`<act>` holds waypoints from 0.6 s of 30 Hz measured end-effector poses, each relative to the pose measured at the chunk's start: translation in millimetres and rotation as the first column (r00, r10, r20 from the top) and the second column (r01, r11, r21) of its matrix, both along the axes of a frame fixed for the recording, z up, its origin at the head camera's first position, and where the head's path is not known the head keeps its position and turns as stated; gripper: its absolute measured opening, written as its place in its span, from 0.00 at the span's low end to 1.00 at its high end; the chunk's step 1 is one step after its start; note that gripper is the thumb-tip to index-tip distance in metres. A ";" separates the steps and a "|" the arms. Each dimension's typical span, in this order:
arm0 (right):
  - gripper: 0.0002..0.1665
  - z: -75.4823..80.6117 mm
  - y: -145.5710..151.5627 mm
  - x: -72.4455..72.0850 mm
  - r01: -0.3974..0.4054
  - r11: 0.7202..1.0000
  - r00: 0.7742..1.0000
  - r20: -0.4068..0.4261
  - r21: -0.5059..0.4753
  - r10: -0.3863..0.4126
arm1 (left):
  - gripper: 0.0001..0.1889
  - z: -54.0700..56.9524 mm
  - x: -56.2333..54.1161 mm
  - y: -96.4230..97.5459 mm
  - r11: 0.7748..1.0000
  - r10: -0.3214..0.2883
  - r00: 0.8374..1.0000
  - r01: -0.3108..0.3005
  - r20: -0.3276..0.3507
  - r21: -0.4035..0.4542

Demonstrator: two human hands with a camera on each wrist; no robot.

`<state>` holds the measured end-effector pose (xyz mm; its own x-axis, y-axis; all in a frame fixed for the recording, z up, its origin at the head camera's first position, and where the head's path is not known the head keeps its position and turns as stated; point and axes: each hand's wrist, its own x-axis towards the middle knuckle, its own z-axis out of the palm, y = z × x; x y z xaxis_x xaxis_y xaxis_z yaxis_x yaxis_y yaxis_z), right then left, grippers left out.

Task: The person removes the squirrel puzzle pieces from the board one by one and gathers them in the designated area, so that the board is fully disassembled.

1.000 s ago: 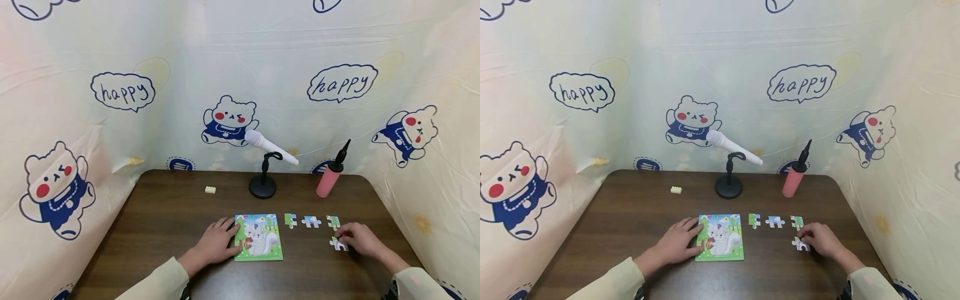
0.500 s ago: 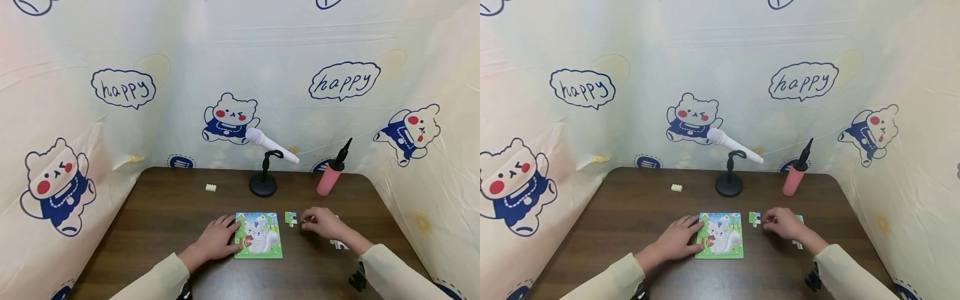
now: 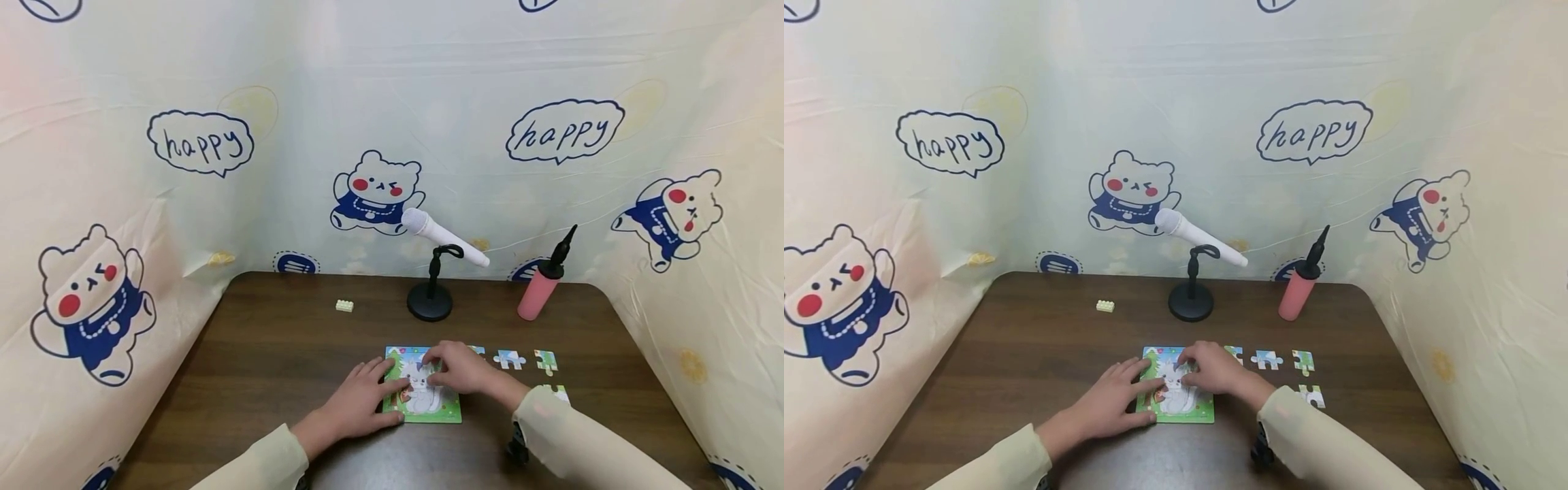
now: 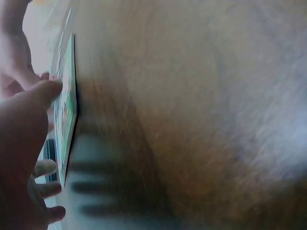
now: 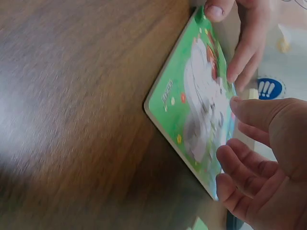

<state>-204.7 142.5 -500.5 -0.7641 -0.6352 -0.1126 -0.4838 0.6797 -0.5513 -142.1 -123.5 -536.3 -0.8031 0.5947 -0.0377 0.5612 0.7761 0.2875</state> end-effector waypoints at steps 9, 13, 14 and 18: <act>0.23 -8.7 -13.6 -3.7 0.026 0.997 1.000 -0.013 0.066 -0.025 | 0.32 -2.6 11.3 1.6 0.993 -0.117 0.993 0.117 0.007 -0.007; 0.25 -11.0 -16.2 -3.7 0.044 0.995 0.999 -0.005 0.085 -0.044 | 0.32 -3.0 12.9 1.5 0.991 -0.128 0.992 0.128 0.007 -0.027; 0.25 -11.7 -16.6 -3.7 0.048 0.995 0.999 -0.001 0.086 -0.048 | 0.32 -3.1 13.0 1.4 0.991 -0.128 0.992 0.128 0.010 -0.030; 0.25 -12.6 -17.6 -2.5 0.061 0.995 0.998 0.009 0.085 -0.062 | 0.33 -2.3 13.6 1.3 0.990 -0.131 0.991 0.132 0.018 -0.040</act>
<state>-207.2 124.9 -513.1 -0.7996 -0.5751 -0.1729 -0.4337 0.7521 -0.4962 -128.5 -122.1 -538.6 -0.7172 0.6927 -0.0762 0.6548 0.7073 0.2665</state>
